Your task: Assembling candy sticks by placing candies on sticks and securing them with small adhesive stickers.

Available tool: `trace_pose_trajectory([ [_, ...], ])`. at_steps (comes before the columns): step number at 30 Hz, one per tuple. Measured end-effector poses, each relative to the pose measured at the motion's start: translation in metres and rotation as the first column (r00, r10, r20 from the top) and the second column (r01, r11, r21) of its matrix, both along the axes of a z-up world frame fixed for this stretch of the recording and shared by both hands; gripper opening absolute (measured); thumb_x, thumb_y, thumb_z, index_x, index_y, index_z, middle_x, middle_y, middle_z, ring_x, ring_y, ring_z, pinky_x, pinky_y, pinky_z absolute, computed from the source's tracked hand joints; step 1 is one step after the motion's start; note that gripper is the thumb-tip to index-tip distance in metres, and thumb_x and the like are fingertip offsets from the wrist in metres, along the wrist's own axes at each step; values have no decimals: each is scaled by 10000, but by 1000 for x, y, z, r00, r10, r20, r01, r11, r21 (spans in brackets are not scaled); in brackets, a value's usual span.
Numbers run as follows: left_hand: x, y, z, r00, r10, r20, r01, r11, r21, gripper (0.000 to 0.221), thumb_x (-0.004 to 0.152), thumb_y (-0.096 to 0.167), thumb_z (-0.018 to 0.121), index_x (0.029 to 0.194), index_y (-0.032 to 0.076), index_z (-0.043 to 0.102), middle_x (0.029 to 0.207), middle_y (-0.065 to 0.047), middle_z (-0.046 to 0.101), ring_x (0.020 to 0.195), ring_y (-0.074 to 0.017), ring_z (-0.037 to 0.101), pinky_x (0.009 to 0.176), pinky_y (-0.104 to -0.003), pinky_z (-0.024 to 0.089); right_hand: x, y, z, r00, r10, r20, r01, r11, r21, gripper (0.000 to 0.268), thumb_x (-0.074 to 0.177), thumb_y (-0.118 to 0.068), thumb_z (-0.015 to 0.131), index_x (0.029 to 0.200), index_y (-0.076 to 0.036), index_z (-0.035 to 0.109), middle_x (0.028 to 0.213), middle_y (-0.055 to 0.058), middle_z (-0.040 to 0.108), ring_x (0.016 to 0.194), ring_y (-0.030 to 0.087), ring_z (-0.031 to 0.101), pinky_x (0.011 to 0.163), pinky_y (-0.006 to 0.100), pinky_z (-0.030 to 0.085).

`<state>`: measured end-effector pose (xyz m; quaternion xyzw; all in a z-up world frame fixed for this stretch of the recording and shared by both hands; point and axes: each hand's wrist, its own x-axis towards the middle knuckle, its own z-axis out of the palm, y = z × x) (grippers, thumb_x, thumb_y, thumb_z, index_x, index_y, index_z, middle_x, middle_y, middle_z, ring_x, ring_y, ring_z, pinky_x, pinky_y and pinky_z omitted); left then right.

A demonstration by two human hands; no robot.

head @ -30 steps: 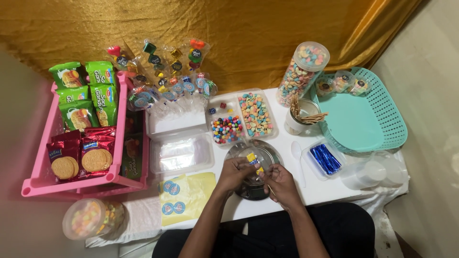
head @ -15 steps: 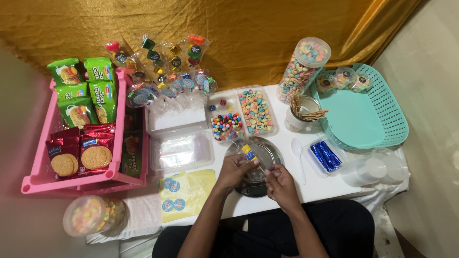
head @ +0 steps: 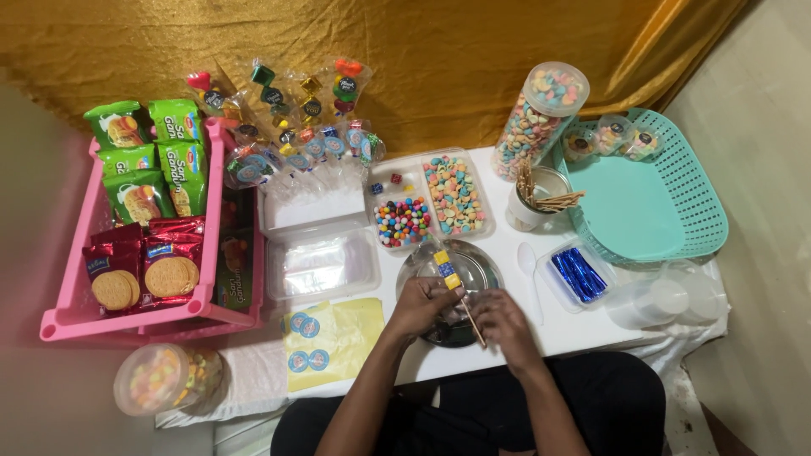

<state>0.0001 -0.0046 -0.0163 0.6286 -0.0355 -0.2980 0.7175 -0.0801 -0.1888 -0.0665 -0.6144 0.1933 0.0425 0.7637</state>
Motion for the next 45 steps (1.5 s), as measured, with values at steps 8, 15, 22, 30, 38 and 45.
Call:
trace_pose_trajectory([
  [8, -1, -3, -24, 997, -44, -64, 39, 997, -73, 257, 933, 102, 750, 1064, -113, 704, 754, -173, 746, 609, -200, 744, 617, -294, 634, 48, -16, 35, 960, 278, 23, -260, 921, -290, 526, 838, -159, 828, 1298, 46, 676, 1035, 157, 679, 881, 211, 644, 726, 335, 560],
  [15, 0, -1, -18, 998, -57, 12, 56, 996, 64, 245, 967, 188, 709, 1020, -43, 771, 716, -156, 736, 614, -180, 729, 648, -300, 625, 60, -14, 43, 941, 336, 32, -318, 915, -250, 216, 882, -97, 792, 1036, 54, 790, 776, 117, 722, 687, 130, 632, 628, 264, 526],
  [22, 9, 13, -2, 991, -97, 94, 65, 954, 293, 301, 909, 207, 679, 1073, -20, 791, 741, -207, 746, 622, -247, 738, 635, -365, 606, 47, -2, 73, 958, 277, 79, -247, 931, -267, 179, 937, -170, 771, 852, -13, 749, 678, 66, 697, 628, 114, 610, 641, 261, 498],
  [30, 11, 2, -7, 929, 368, -37, -370, 920, -125, 296, 979, 241, 724, 1099, -26, 771, 727, -134, 724, 667, -142, 650, 656, -262, 584, 36, 18, 50, 963, 247, 111, -219, 951, -216, 128, 911, -124, 795, 896, 4, 791, 671, 41, 718, 607, 80, 597, 613, 225, 503],
  [38, 18, -3, -38, 925, 362, -117, -379, 902, -206, 304, 944, 189, 764, 1063, -90, 736, 758, -183, 756, 669, -214, 740, 647, -327, 632, 35, 19, 18, 965, 182, 187, -142, 968, -206, 214, 938, -160, 773, 794, -3, 755, 534, 54, 640, 444, 110, 569, 520, 237, 474],
  [45, 11, 4, 7, 967, 254, 7, -253, 963, -96, 221, 942, 131, 713, 1004, -72, 774, 718, -92, 728, 483, -63, 520, 446, -193, 418, 37, 19, 25, 977, 208, 36, -181, 913, -365, 215, 922, -190, 749, 809, -8, 767, 609, 46, 665, 480, 96, 498, 472, 246, 378],
])
